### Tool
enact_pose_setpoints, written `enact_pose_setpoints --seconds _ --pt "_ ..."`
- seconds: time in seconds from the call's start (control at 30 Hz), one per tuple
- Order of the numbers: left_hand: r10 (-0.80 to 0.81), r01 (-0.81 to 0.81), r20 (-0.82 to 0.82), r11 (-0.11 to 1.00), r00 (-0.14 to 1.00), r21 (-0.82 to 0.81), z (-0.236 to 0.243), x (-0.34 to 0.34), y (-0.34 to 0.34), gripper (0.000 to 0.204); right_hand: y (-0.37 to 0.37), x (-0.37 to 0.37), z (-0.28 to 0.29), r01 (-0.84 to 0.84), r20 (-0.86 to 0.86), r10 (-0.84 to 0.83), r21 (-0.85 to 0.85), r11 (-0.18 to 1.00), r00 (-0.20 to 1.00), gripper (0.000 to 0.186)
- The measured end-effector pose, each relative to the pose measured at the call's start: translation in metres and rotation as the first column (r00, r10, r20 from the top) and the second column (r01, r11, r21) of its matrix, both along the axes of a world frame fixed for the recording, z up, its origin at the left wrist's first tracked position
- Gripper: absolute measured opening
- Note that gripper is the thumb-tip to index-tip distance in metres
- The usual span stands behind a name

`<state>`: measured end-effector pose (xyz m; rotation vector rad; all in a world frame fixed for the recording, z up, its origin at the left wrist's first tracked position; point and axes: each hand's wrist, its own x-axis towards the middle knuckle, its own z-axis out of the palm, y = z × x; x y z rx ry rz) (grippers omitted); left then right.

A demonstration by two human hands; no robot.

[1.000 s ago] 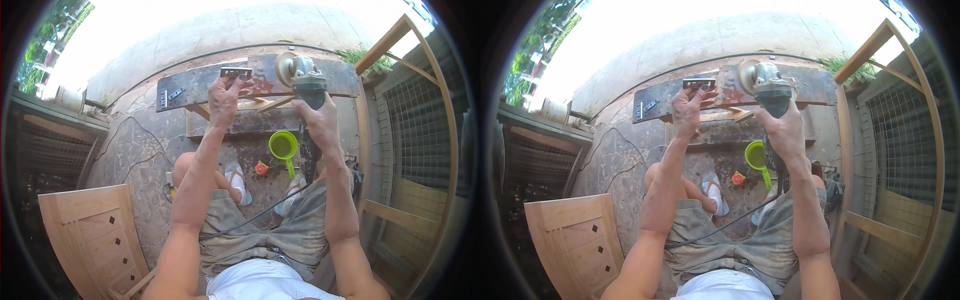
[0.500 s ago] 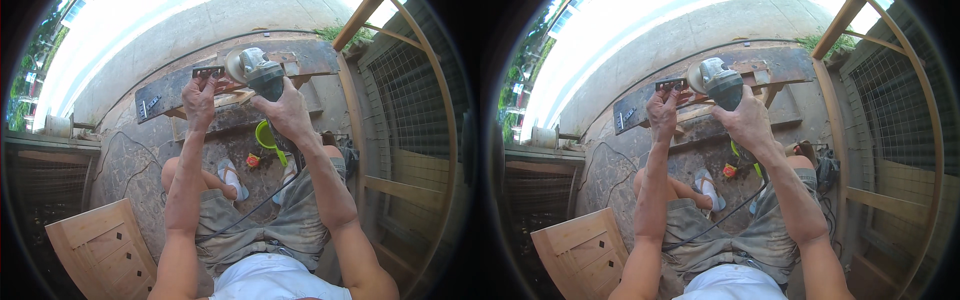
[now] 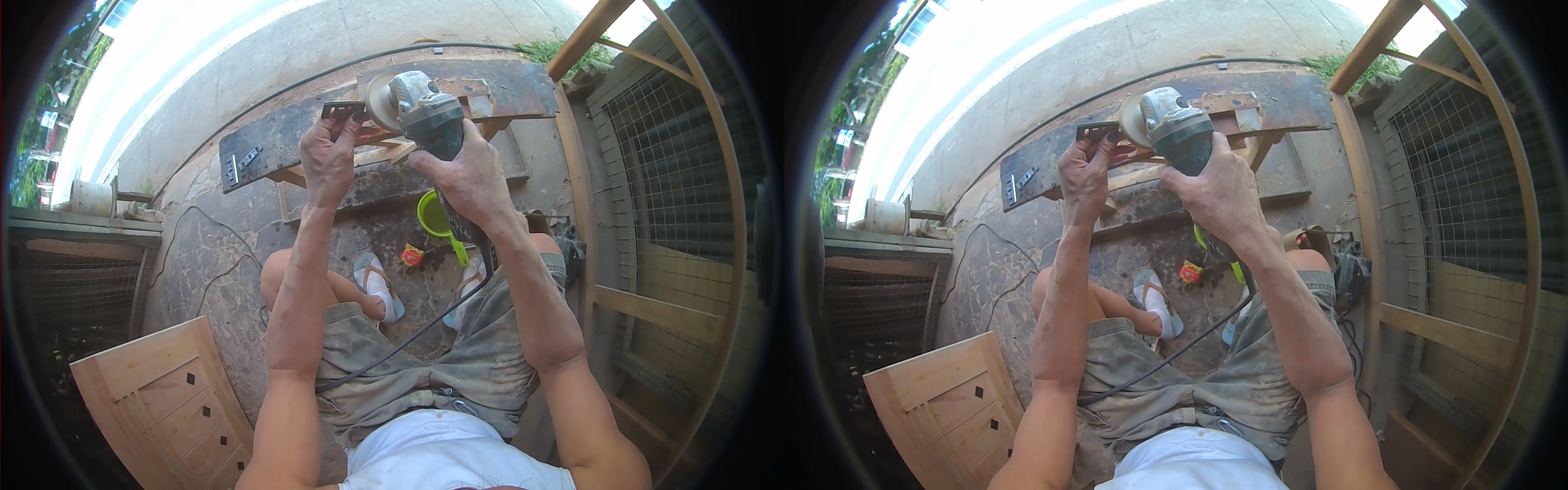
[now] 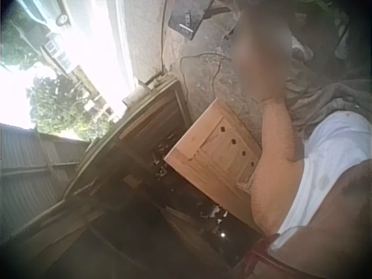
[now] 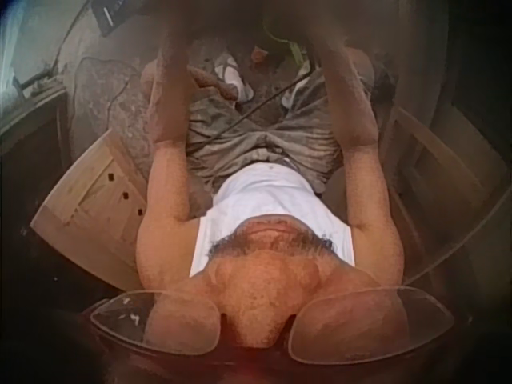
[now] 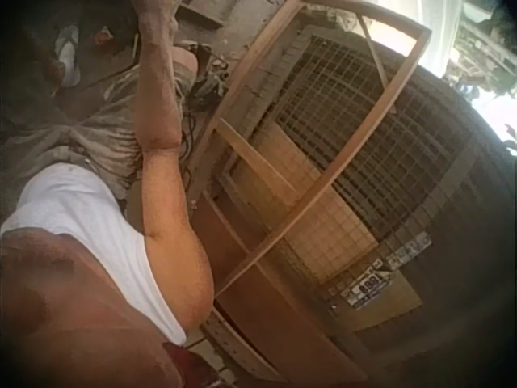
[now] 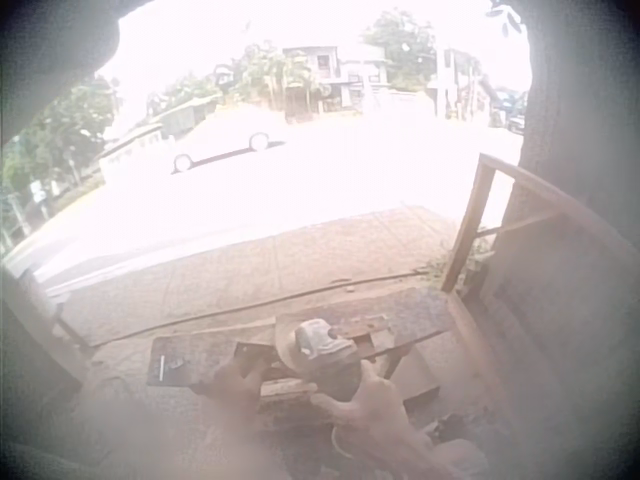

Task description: Grinding a small metal plate using a handheld angle grinder on a workbench.

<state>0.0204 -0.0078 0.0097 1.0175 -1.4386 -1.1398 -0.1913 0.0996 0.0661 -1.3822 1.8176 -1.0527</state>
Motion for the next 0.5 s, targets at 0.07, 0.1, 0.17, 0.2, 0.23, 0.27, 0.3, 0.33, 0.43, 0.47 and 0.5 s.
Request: enact_pose_setpoints --seconds 0.07,0.1,0.17,0.2,0.23,0.27,0.3,0.33,0.43,0.47,0.5 --pt "0.001 -0.001 0.016 1.000 1.000 -0.007 0.000 -0.001 -0.001 0.023 0.000 -0.004 -0.002 0.005 0.007 -0.005 0.010 1.000 1.000 0.070" --pt "-0.002 0.002 -0.004 1.000 1.000 0.002 0.000 -0.003 0.000 0.023 0.001 -0.005 -0.002 0.010 0.012 -0.011 0.019 1.000 1.000 0.070" --pt "-0.003 0.004 -0.029 1.000 1.000 0.010 -0.003 -0.002 -0.002 0.024 0.001 -0.004 -0.002 0.012 0.005 -0.012 0.015 1.000 1.000 0.070" --pt "-0.007 0.008 0.031 1.000 0.999 -0.010 -0.005 0.000 -0.004 0.024 0.001 -0.003 -0.002 0.016 -0.001 -0.016 0.011 1.000 1.000 0.069" --pt "-0.010 0.013 0.095 0.999 0.995 -0.030 -0.004 -0.001 -0.005 0.023 0.001 -0.002 -0.001 0.016 0.001 -0.016 0.012 1.000 1.000 0.069" --pt "-0.010 0.013 0.096 1.000 0.995 -0.028 -0.004 -0.003 -0.004 0.023 0.001 -0.002 -0.001 0.010 0.006 -0.010 0.028 1.000 1.000 0.069" --pt "-0.026 0.028 0.081 0.999 0.996 -0.023 -0.005 -0.005 -0.003 0.023 0.002 -0.002 0.000 0.005 0.011 -0.005 0.043 0.999 1.000 0.068" --pt "-0.043 0.044 0.063 0.999 0.997 -0.018 -0.004 -0.006 -0.002 0.023 0.003 -0.004 0.001 0.007 0.009 -0.007 0.044 0.999 1.000 0.068" --pt "-0.023 0.024 0.048 1.000 0.999 -0.013 -0.010 -0.010 -0.006 0.024 0.005 -0.009 0.003 0.005 0.026 -0.006 0.016 1.000 1.000 0.068" --pt "-0.024 0.024 0.046 1.000 0.999 -0.014 -0.011 -0.010 -0.006 0.024 0.004 -0.010 0.003 0.014 0.020 -0.014 0.039 0.999 1.000 0.068" --pt "-0.030 0.031 0.049 0.999 0.998 -0.008 -0.011 -0.008 -0.007 0.024 0.003 -0.011 0.003 0.019 0.014 -0.020 0.060 0.998 1.000 0.068"
